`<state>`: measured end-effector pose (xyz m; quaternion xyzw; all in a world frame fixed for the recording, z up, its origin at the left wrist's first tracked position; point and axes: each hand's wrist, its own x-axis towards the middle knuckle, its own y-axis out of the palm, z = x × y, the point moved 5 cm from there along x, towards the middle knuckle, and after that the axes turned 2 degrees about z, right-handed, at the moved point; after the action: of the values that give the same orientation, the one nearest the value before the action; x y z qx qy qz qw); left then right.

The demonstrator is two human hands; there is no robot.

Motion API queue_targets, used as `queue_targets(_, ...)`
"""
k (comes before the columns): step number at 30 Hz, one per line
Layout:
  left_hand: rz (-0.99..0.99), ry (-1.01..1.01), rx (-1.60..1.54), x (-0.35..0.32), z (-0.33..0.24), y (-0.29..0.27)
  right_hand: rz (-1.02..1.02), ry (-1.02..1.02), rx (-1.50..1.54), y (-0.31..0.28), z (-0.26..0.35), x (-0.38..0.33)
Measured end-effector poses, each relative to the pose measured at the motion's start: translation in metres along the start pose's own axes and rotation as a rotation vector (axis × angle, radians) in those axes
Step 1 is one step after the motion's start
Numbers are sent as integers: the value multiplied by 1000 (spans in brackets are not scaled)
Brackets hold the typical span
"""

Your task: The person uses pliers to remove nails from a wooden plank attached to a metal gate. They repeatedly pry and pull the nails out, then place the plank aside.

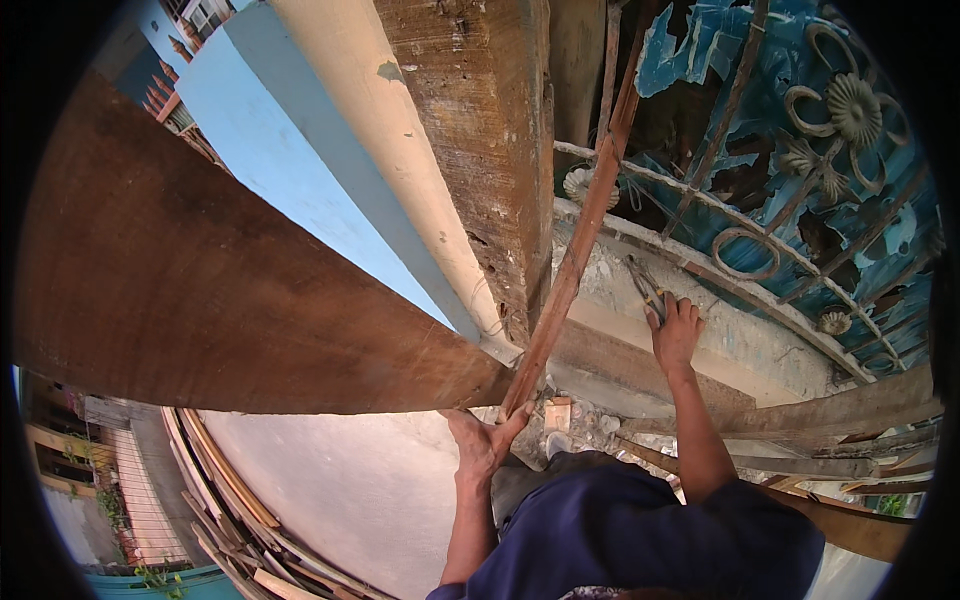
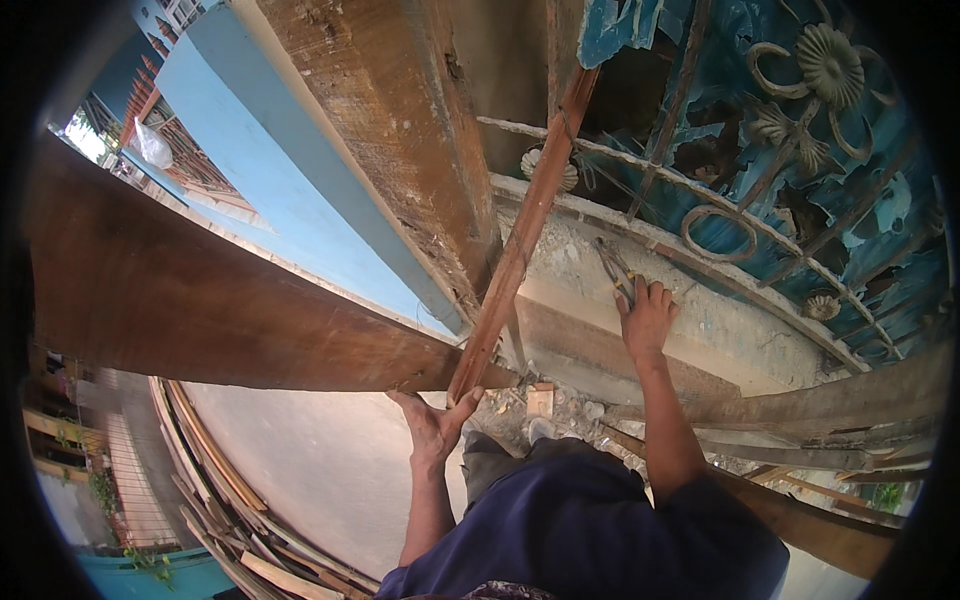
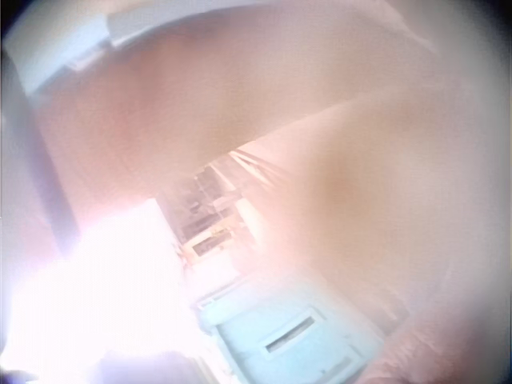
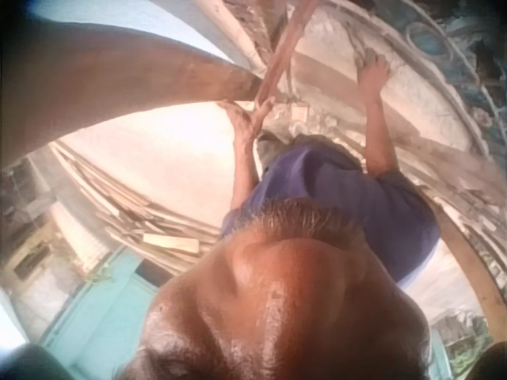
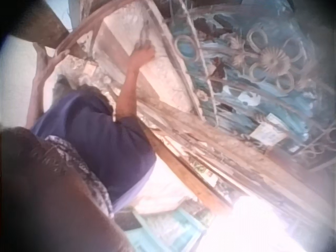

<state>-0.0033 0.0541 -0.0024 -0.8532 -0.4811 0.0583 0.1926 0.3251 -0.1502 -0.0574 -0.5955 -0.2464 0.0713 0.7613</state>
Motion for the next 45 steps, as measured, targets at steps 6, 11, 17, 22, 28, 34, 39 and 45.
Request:
queue_targets(6,29,24,42,1,-14,-4,-11,-8,-16,0,0,0)
queue_targets(11,-62,111,2,0,-12,-3,3,6,-44,0,1,1)
queue_targets(17,-81,142,-34,0,-19,-3,24,16,-53,3,-1,2)
queue_targets(22,-88,164,4,-1,-30,-7,4,7,-65,3,0,1)
queue_targets(28,-106,179,32,0,-33,-7,-2,5,-27,2,0,2)
queue_targets(34,-127,184,-17,-1,-35,-6,35,38,-20,3,0,3)
queue_targets(39,-109,164,-3,-2,-30,-5,40,44,-27,1,1,3)
queue_targets(45,-1,35,4,-2,-14,-2,36,41,-31,0,2,2)
